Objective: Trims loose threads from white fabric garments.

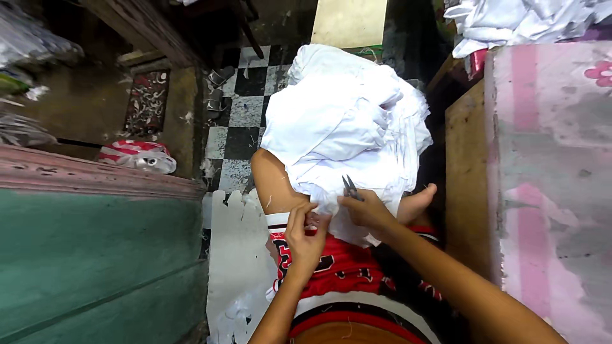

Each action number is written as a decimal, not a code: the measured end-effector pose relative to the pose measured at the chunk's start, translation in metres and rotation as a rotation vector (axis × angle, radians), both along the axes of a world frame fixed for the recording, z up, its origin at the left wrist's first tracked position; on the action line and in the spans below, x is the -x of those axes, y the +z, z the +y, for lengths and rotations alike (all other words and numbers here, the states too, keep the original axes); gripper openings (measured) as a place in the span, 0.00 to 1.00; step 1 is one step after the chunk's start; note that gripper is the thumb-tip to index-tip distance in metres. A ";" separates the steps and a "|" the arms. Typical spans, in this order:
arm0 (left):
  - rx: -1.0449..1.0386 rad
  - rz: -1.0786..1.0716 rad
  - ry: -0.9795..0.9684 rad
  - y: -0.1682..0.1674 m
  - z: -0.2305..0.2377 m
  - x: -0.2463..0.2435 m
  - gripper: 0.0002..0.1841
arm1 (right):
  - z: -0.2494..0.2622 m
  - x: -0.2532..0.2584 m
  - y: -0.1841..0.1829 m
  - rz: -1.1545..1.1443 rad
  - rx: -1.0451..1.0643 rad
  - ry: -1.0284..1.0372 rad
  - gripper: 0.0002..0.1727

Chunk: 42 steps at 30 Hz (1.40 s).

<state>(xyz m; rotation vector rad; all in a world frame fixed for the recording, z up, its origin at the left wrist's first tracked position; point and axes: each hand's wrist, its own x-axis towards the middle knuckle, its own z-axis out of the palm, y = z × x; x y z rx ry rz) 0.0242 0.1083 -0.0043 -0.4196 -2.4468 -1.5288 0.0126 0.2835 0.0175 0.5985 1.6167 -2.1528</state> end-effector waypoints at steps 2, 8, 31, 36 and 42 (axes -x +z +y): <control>-0.012 -0.017 -0.016 -0.002 -0.002 0.008 0.18 | 0.004 0.000 0.003 -0.012 0.101 -0.005 0.12; 0.059 -0.013 -0.086 0.003 0.009 0.026 0.07 | 0.009 0.001 0.001 0.084 0.027 0.010 0.14; 0.063 -0.121 -0.274 0.007 -0.010 0.033 0.11 | 0.037 0.023 -0.008 0.771 -0.517 0.505 0.15; 0.029 -0.145 -0.263 0.005 -0.022 0.035 0.12 | 0.034 0.017 -0.007 0.884 -0.694 0.368 0.06; -0.173 -0.243 -0.283 0.009 -0.009 0.031 0.09 | 0.021 -0.005 -0.025 1.240 -1.103 -0.005 0.06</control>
